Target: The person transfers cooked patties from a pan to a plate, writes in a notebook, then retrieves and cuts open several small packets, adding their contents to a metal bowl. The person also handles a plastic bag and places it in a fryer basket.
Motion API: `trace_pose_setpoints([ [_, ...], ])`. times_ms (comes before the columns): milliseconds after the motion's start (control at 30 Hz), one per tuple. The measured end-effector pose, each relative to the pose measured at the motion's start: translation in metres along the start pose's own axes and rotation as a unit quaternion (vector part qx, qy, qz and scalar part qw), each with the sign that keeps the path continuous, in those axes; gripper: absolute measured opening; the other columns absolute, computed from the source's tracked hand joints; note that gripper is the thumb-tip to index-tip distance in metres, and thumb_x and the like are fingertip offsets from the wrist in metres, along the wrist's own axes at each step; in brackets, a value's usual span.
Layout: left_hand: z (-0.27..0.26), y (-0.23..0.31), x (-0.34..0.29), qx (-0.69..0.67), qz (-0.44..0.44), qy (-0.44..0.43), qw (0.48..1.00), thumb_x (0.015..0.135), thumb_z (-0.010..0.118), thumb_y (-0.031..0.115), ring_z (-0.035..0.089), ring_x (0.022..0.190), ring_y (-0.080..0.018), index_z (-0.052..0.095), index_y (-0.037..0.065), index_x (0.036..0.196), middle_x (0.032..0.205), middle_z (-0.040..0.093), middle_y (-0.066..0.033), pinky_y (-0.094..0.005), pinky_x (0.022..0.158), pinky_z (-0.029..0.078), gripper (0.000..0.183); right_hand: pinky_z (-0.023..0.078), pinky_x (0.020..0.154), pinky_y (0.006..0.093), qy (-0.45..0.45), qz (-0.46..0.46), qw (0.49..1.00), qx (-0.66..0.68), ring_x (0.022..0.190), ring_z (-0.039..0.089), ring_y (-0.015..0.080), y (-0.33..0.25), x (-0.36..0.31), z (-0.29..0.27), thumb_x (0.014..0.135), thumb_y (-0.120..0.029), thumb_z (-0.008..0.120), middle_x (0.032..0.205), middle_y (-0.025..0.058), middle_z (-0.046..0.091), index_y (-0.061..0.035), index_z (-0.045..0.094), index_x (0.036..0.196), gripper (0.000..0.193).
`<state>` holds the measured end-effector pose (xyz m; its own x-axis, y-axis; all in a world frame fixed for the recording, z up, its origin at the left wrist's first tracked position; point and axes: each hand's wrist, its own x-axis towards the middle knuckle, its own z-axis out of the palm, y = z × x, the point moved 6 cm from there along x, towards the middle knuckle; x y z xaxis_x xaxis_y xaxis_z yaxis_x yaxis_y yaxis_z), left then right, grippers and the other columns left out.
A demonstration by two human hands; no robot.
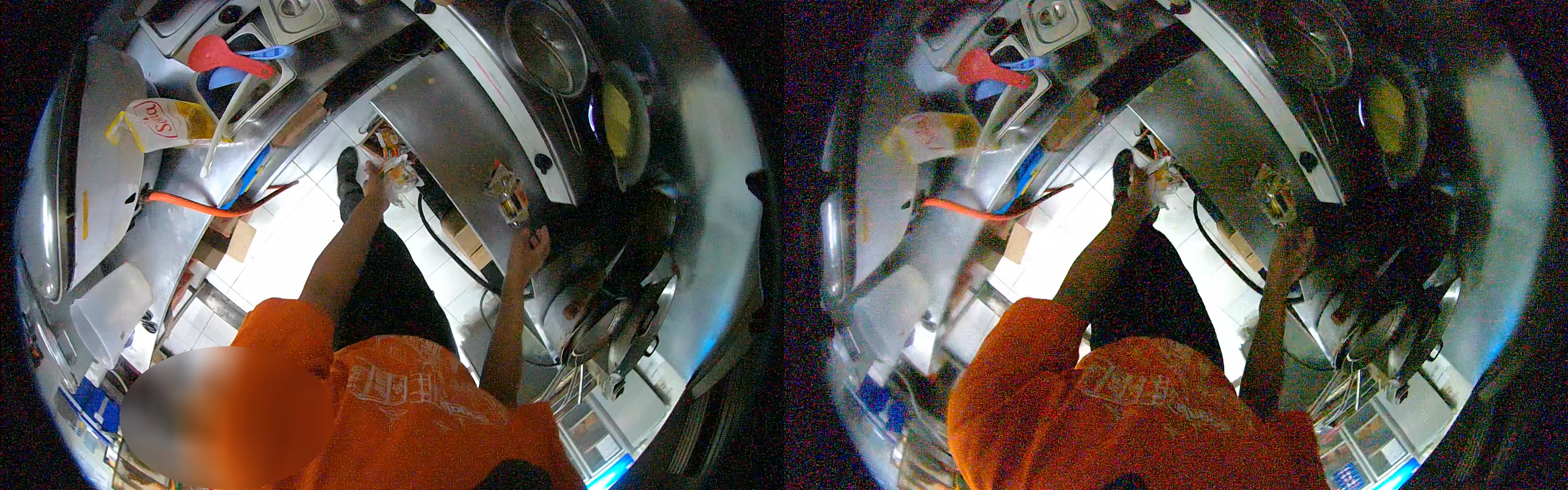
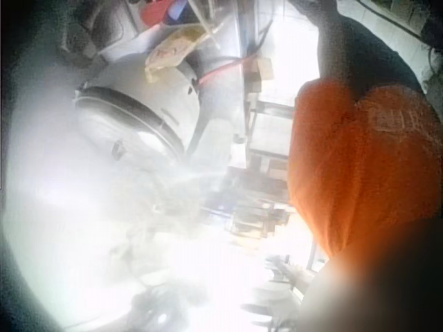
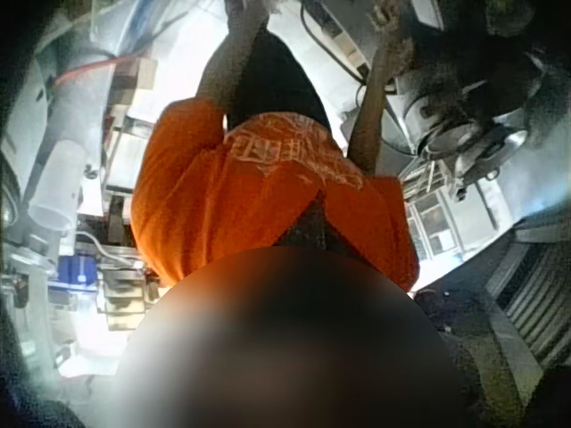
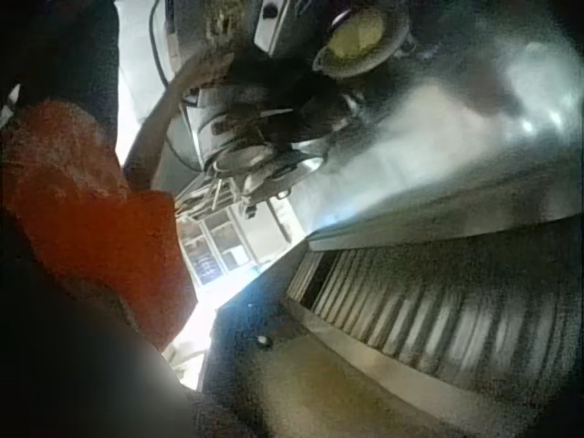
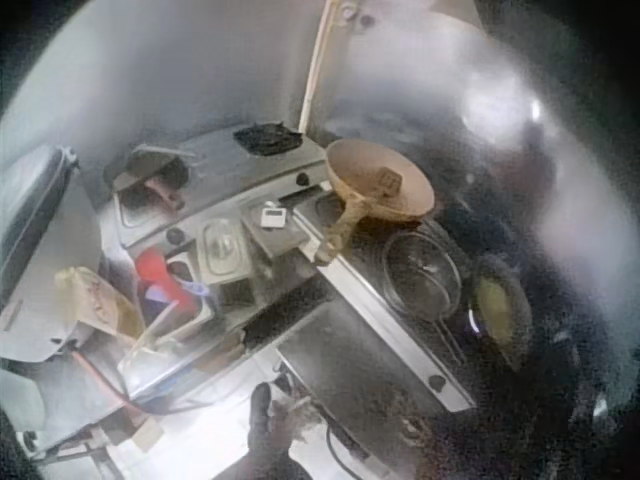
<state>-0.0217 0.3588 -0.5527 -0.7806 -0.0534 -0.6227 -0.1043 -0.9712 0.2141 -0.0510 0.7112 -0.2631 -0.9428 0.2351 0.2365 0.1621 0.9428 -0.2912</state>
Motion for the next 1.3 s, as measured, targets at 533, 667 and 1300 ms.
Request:
trace_pose_setpoints([
  [533, -0.077, -0.039, 0.135, 0.196, -0.049, -0.049, 0.978, 0.092, 0.071, 0.051, 0.062, 0.077, -0.0220, 0.071, 0.014, 0.098, 0.078, 0.064, -0.0032, -0.0399, 0.067, 0.050, 0.038, 0.058, 0.080, 0.0377, -0.366, -0.086, 0.894, 0.243, 0.094, 0.071, 0.0270, -0.268, -0.079, -0.003, 0.099, -0.007, 0.061, 0.111, 0.0178, 0.071, 0.0007, 0.067, 0.119, 0.023],
  [667, -0.087, 0.020, 0.033, 0.570, -0.038, -0.025, 0.820, 0.091, 0.073, 0.045, 0.065, 0.082, -0.0238, 0.070, 0.012, 0.104, 0.085, 0.066, -0.0057, -0.0413, 0.070, 0.053, 0.036, 0.055, 0.081, 0.0386, -0.310, -0.248, 0.875, 0.277, 0.097, 0.070, 0.0282, -0.377, -0.025, 0.025, 0.100, -0.007, 0.061, 0.112, 0.0186, 0.071, -0.0002, 0.067, 0.125, 0.026],
  [1300, -0.152, 0.214, -0.208, 0.838, 0.185, 0.075, 0.508, 0.092, 0.073, 0.050, 0.070, 0.076, -0.0280, 0.065, 0.005, 0.117, 0.090, 0.070, -0.0118, -0.0435, 0.070, 0.060, 0.052, 0.051, 0.092, 0.0548, -0.070, -0.429, 0.900, 0.013, 0.108, 0.061, 0.0409, -0.634, 0.160, 0.155, 0.095, -0.009, 0.059, 0.115, 0.0203, 0.060, -0.0013, 0.062, 0.135, 0.041],
])
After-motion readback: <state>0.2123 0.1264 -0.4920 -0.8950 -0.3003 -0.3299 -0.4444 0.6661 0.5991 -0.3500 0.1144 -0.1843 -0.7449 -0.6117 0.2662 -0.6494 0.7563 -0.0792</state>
